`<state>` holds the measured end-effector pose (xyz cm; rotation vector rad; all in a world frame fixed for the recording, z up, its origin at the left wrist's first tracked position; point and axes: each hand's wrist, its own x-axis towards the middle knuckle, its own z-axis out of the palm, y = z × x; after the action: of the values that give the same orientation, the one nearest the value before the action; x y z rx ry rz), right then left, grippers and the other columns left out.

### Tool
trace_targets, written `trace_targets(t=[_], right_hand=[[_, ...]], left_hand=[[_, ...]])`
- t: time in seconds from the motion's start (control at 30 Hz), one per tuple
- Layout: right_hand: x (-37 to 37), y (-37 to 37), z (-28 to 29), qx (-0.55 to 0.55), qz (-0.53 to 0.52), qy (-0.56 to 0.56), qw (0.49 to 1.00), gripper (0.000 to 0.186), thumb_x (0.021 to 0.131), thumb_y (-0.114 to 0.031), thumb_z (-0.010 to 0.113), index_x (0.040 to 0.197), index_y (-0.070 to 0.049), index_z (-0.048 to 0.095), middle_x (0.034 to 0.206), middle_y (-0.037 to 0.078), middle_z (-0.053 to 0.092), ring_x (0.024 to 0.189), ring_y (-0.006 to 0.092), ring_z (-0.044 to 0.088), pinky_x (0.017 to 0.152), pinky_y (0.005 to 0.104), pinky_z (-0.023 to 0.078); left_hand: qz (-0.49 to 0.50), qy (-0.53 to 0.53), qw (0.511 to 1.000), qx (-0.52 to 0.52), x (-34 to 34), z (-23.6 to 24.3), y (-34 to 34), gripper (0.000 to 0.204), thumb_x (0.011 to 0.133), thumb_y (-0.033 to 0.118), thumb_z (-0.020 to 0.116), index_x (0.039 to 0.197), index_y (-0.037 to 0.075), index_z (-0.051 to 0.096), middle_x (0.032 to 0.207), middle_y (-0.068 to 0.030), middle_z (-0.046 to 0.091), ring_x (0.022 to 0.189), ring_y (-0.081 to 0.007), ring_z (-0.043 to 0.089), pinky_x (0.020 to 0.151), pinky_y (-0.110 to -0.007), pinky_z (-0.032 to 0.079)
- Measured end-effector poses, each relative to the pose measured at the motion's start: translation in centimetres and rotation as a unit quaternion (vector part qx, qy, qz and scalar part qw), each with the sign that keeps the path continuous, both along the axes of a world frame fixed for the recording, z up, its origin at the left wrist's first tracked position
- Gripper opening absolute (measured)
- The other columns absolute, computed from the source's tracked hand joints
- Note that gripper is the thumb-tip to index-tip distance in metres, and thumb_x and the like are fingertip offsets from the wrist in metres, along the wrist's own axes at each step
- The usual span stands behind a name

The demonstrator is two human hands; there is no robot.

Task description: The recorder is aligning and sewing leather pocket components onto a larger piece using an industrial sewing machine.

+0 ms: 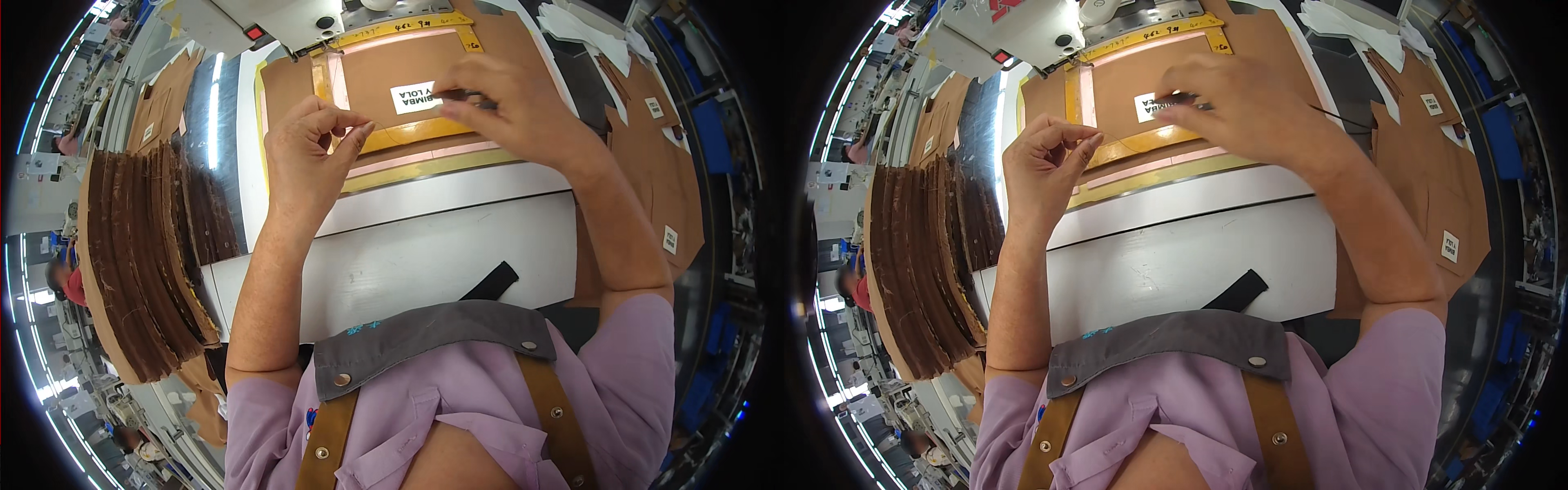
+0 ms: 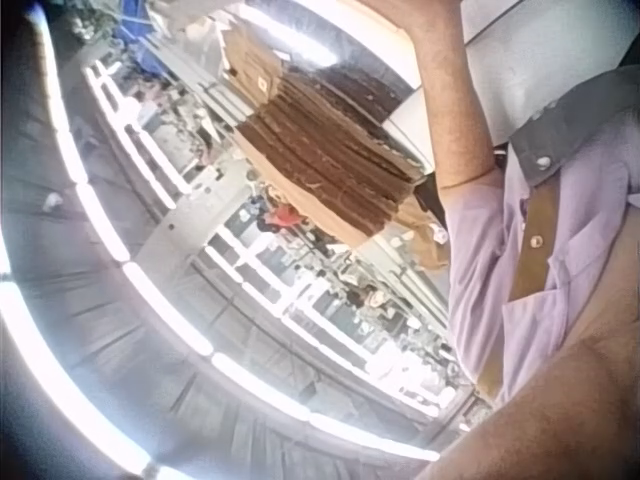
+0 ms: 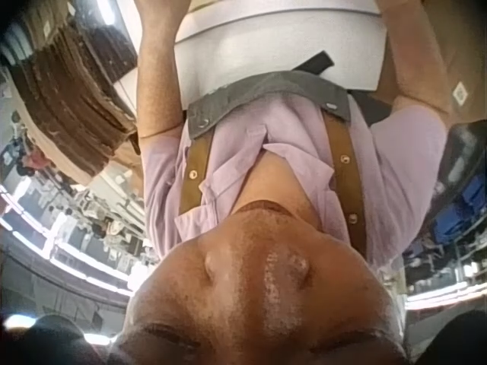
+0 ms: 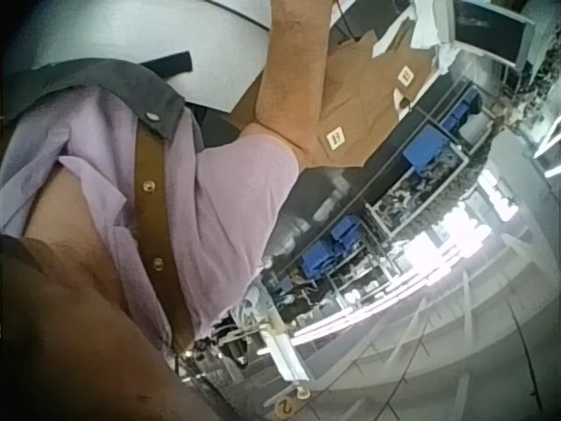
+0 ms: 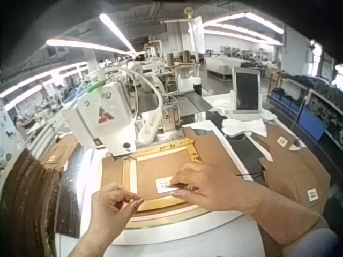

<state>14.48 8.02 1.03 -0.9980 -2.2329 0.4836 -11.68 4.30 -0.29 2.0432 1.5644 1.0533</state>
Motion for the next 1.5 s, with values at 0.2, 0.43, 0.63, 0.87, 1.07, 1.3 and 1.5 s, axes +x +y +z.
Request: trace_targets(t=[0.2,0.43,0.63,0.87,1.07,1.3,1.5], right_hand=[[-3.8,0.9,-0.6,0.049,0.041,-0.093,0.994,0.028,0.089,-0.033,0.071,0.097,-0.007,0.075,0.089,0.010,0.070,0.084,0.0297,0.070,0.076,0.0428,0.054],[-4.9,1.5,-1.2,0.029,0.052,-0.103,0.993,0.024,0.084,-0.030,0.076,0.091,-0.007,0.076,0.087,0.010,0.071,0.083,0.0292,0.070,0.075,0.0419,0.054],[0.0,2.2,-2.2,0.040,-0.034,-0.129,0.990,0.029,0.083,-0.034,0.078,0.095,-0.008,0.075,0.089,0.009,0.071,0.084,0.0291,0.069,0.075,0.0402,0.054],[-2.7,1.7,-3.2,-0.001,0.034,-0.088,0.996,0.041,0.082,-0.040,0.081,0.103,-0.005,0.075,0.090,0.009,0.070,0.086,0.0273,0.070,0.078,0.0386,0.054],[-4.9,2.1,-2.7,-0.065,0.078,0.065,0.993,0.027,0.088,-0.027,0.077,0.099,-0.002,0.075,0.095,0.012,0.072,0.085,0.0258,0.070,0.076,0.0363,0.054],[-4.9,4.0,-2.3,-0.109,0.071,0.052,0.990,0.023,0.089,-0.019,0.076,0.096,0.001,0.071,0.083,0.012,0.068,0.074,0.0242,0.064,0.069,0.0365,0.050],[-2.8,6.2,-3.6,-0.036,0.023,0.093,0.995,0.015,0.093,-0.012,0.072,0.090,0.001,0.065,0.081,0.003,0.059,0.067,0.0104,0.049,0.061,0.0273,0.041]], left_hand=[[-0.009,-0.004,1.000,0.011,0.8,1.0,0.1,0.008,0.081,0.006,0.083,0.088,0.003,0.079,0.074,-0.0018,0.062,0.066,-0.0101,0.054,0.055,-0.027,0.042],[-0.031,0.024,0.999,0.031,0.6,0.8,0.4,0.008,0.083,0.005,0.082,0.089,0.003,0.079,0.078,0.0001,0.061,0.071,-0.0074,0.054,0.057,-0.024,0.040],[0.001,-0.026,1.000,-0.004,0.0,-0.2,0.8,0.006,0.083,0.007,0.082,0.087,0.005,0.079,0.074,0.0011,0.060,0.065,-0.0068,0.051,0.054,-0.025,0.038],[-0.007,-0.060,0.998,-0.036,0.5,-0.8,1.3,0.005,0.087,0.007,0.081,0.091,0.005,0.078,0.082,0.0039,0.060,0.070,-0.0021,0.048,0.058,-0.019,0.035],[0.011,-0.075,0.996,-0.038,-0.2,-1.2,1.4,0.007,0.087,0.009,0.082,0.091,0.005,0.078,0.083,0.0046,0.061,0.069,-0.0014,0.047,0.059,-0.018,0.035],[0.014,-0.089,0.993,-0.074,-0.4,-2.0,2.1,0.007,0.088,0.009,0.082,0.091,0.005,0.077,0.084,0.0045,0.062,0.070,-0.0010,0.049,0.060,-0.018,0.037],[-0.001,-0.194,0.976,-0.103,-1.4,-0.8,1.8,0.008,0.086,0.007,0.082,0.089,0.005,0.076,0.087,0.0026,0.062,0.077,-0.0050,0.054,0.067,-0.020,0.041]])
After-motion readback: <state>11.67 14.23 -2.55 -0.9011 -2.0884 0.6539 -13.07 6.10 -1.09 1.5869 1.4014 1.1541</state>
